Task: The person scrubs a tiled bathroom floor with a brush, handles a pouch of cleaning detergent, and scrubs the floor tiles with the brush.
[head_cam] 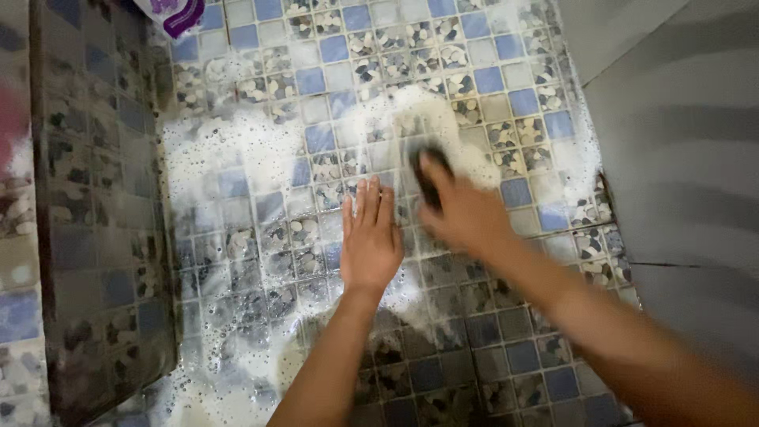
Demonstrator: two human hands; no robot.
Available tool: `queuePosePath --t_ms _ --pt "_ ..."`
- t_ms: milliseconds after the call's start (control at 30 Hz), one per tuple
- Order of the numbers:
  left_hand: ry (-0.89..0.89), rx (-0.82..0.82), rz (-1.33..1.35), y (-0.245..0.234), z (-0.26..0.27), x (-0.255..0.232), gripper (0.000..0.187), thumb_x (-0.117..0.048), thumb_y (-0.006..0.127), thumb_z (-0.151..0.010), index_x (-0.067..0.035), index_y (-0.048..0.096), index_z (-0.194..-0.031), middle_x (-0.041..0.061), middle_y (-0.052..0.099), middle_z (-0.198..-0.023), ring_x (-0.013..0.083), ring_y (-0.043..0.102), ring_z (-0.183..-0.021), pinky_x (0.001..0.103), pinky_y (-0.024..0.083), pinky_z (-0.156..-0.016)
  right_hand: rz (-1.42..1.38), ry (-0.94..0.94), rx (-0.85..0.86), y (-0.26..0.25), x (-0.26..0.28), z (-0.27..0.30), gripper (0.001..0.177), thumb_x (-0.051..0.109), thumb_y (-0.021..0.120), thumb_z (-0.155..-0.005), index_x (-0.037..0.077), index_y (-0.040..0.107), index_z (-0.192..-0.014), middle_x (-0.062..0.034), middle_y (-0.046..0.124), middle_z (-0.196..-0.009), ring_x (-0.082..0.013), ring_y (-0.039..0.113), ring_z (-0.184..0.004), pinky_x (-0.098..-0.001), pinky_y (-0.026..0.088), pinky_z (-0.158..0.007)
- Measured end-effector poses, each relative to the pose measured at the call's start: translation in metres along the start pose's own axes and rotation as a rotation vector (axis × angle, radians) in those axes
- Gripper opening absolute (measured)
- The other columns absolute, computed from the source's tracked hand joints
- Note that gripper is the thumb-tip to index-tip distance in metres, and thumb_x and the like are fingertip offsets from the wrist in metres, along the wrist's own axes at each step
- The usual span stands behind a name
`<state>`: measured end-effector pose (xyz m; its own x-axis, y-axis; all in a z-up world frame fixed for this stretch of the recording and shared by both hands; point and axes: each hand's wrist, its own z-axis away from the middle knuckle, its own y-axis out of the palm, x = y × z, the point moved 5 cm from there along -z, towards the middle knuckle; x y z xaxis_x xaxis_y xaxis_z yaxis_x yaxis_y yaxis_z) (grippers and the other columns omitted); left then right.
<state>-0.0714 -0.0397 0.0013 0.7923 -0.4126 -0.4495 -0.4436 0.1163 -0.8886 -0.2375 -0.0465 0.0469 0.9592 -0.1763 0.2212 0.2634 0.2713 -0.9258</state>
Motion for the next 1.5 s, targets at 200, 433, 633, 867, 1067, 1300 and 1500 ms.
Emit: queuePosePath --t_ms 200,433,633,867,1067,1300,1500 --pt "-0.023 0.076 -0.026 0.007 -0.002 0.004 0.059 -0.022 0.047 -0.094 -0.003 0.038 -0.150 0.016 0.026 -0.163 0.0312 0.016 -0.152 0.050 0.006 -0.124 0.140 0.001 0.453 0.048 -0.003 0.119 0.092 0.059 0.064 -0.083 0.043 0.018 -0.160 -0.0227 0.054 -0.125 -0.0373 0.068 -0.097 -0.0483 0.060 -0.079" --pt "0.003 0.011 -0.001 0.001 -0.001 0.001 0.061 -0.019 0.048 -0.093 -0.003 0.038 -0.151 0.015 0.028 -0.163 0.0306 0.017 -0.154 0.050 0.007 -0.125 -0.054 0.005 -0.070 -0.001 0.006 -0.021 0.077 0.047 0.061 -0.085 0.024 0.033 -0.154 -0.0235 0.069 -0.097 -0.0442 0.069 -0.081 -0.0558 0.055 -0.072" --pt "-0.049 0.082 -0.008 0.001 -0.002 0.002 0.061 -0.020 0.049 -0.092 -0.006 0.039 -0.151 0.013 0.027 -0.164 0.0284 0.016 -0.155 0.048 0.007 -0.126 0.004 -0.042 -0.061 0.001 0.012 -0.033 0.082 0.051 0.062 -0.085 0.026 0.028 -0.156 -0.0251 0.066 -0.102 -0.0460 0.068 -0.084 -0.0563 0.056 -0.072" --pt "-0.036 0.085 -0.026 0.008 -0.002 0.004 0.061 -0.025 0.044 -0.096 -0.004 0.033 -0.152 0.015 0.023 -0.163 0.0290 0.013 -0.153 0.048 0.005 -0.124 0.141 -0.096 0.254 0.051 0.000 0.100 0.093 0.061 0.063 -0.079 0.039 0.021 -0.159 -0.0261 0.059 -0.118 -0.0400 0.070 -0.088 -0.0502 0.061 -0.069" --pt "-0.049 0.091 -0.049 0.007 -0.001 0.004 0.059 -0.023 0.042 -0.098 -0.005 0.034 -0.153 0.013 0.022 -0.165 0.0278 0.013 -0.154 0.047 0.005 -0.125 -0.024 0.048 0.005 0.007 0.012 -0.011 0.080 0.050 0.061 -0.085 0.026 0.029 -0.154 -0.0223 0.067 -0.101 -0.0409 0.071 -0.081 -0.0530 0.058 -0.068" --pt "-0.051 0.101 -0.026 0.006 -0.003 0.004 0.060 -0.022 0.045 -0.094 -0.005 0.036 -0.151 0.013 0.024 -0.164 0.0278 0.014 -0.153 0.047 0.007 -0.124 -0.026 -0.006 -0.011 0.013 0.019 0.014 0.079 0.050 0.062 -0.086 0.030 0.027 -0.154 -0.0262 0.061 -0.116 -0.0452 0.069 -0.086 -0.0549 0.057 -0.071" --pt "-0.041 0.034 -0.006 0.009 0.000 0.006 0.058 -0.021 0.046 -0.096 -0.004 0.038 -0.151 0.013 0.026 -0.164 0.0283 0.017 -0.155 0.046 0.009 -0.127 0.108 -0.055 0.292 0.061 0.000 0.138 0.095 0.056 0.069 -0.073 0.042 0.024 -0.156 -0.0255 0.053 -0.132 -0.0416 0.069 -0.094 -0.0524 0.060 -0.070"
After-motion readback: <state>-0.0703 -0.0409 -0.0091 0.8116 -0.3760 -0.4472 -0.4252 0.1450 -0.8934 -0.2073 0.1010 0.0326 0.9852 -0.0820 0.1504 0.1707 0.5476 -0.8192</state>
